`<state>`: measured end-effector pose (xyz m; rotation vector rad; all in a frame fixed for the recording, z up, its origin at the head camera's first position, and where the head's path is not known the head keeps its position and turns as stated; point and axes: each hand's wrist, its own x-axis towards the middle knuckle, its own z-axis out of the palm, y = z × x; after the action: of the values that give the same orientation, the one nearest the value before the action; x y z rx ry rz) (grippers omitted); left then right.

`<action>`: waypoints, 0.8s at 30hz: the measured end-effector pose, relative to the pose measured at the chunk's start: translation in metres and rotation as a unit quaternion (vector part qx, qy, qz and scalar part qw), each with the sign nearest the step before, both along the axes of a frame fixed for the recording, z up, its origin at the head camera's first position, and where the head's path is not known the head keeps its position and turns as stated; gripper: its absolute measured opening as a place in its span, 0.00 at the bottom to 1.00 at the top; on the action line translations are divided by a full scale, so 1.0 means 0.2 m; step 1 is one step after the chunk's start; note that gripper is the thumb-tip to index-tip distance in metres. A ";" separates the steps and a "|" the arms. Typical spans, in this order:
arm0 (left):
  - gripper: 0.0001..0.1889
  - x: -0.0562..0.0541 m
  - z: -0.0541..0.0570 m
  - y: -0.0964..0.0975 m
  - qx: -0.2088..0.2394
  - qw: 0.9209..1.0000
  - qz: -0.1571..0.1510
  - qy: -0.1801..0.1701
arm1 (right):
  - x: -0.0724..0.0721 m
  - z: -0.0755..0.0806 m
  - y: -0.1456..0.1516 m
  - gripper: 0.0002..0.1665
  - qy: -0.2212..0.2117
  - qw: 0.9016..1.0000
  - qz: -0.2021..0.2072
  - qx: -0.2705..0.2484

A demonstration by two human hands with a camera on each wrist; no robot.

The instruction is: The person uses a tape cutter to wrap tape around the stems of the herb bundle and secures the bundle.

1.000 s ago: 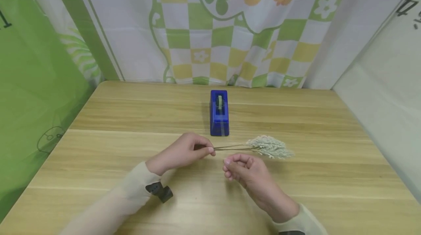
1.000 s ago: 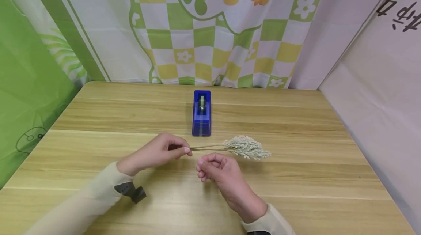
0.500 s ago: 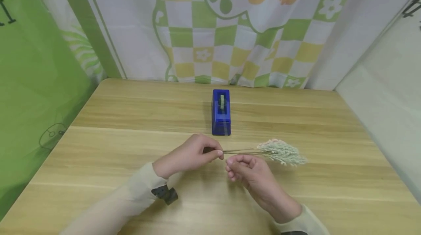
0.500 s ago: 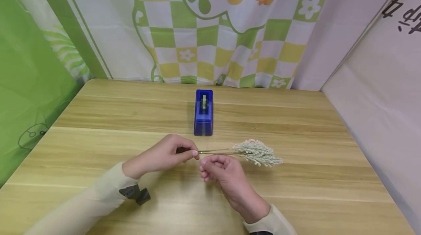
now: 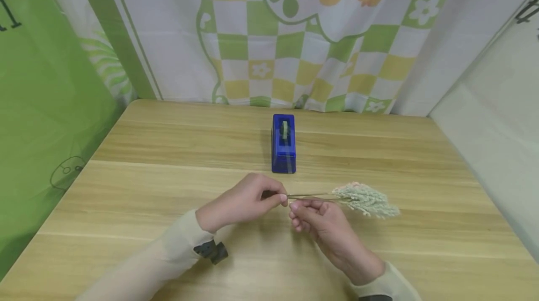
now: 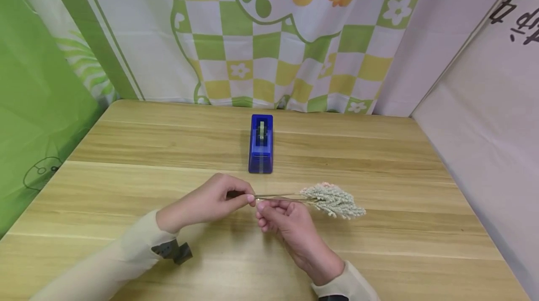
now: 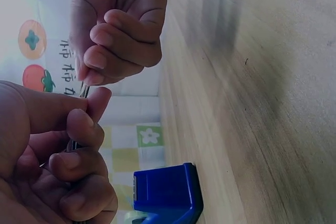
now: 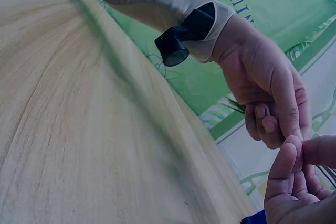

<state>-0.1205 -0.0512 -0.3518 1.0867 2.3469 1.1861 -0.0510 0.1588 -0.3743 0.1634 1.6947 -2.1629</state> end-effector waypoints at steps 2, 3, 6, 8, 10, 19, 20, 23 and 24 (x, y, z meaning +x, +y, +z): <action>0.10 0.00 0.00 0.00 -0.001 1.000 0.003 0.000 | 0.00 -0.01 -0.01 0.05 0.000 1.000 -0.007 0.012; 0.10 0.01 0.01 0.00 -0.001 1.000 0.005 -0.001 | 0.00 -0.01 -0.01 0.05 0.000 1.000 -0.011 0.019; 0.10 0.01 0.01 0.00 -0.002 1.000 0.009 0.000 | -0.01 -0.03 -0.03 0.08 0.006 0.999 -0.022 0.036; 0.10 0.02 0.01 -0.01 -0.001 1.000 0.011 -0.001 | -0.02 -0.03 -0.04 0.10 0.011 0.999 -0.028 0.044; 0.10 0.02 0.01 -0.01 0.000 1.000 0.012 -0.002 | -0.02 -0.04 -0.04 0.13 0.018 0.998 -0.028 0.049; 0.07 0.02 -0.02 -0.02 0.021 0.999 0.030 -0.012 | -0.03 -0.06 -0.04 0.17 0.037 0.998 -0.023 0.049; 0.06 0.02 -0.02 -0.02 0.024 0.999 0.034 -0.011 | -0.04 -0.07 -0.04 0.17 0.036 0.998 -0.024 0.049; 0.05 0.02 -0.02 -0.02 0.032 0.999 0.037 -0.011 | -0.04 -0.07 -0.04 0.18 0.029 0.998 -0.024 0.054; 0.06 0.03 -0.02 -0.02 0.036 0.999 0.036 -0.007 | -0.04 -0.07 -0.04 0.18 0.025 0.998 -0.023 0.055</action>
<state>-0.1154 -0.0562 -0.3561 1.0221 2.3678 1.3073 -0.0594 0.1507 -0.3892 0.1809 1.8572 -2.1246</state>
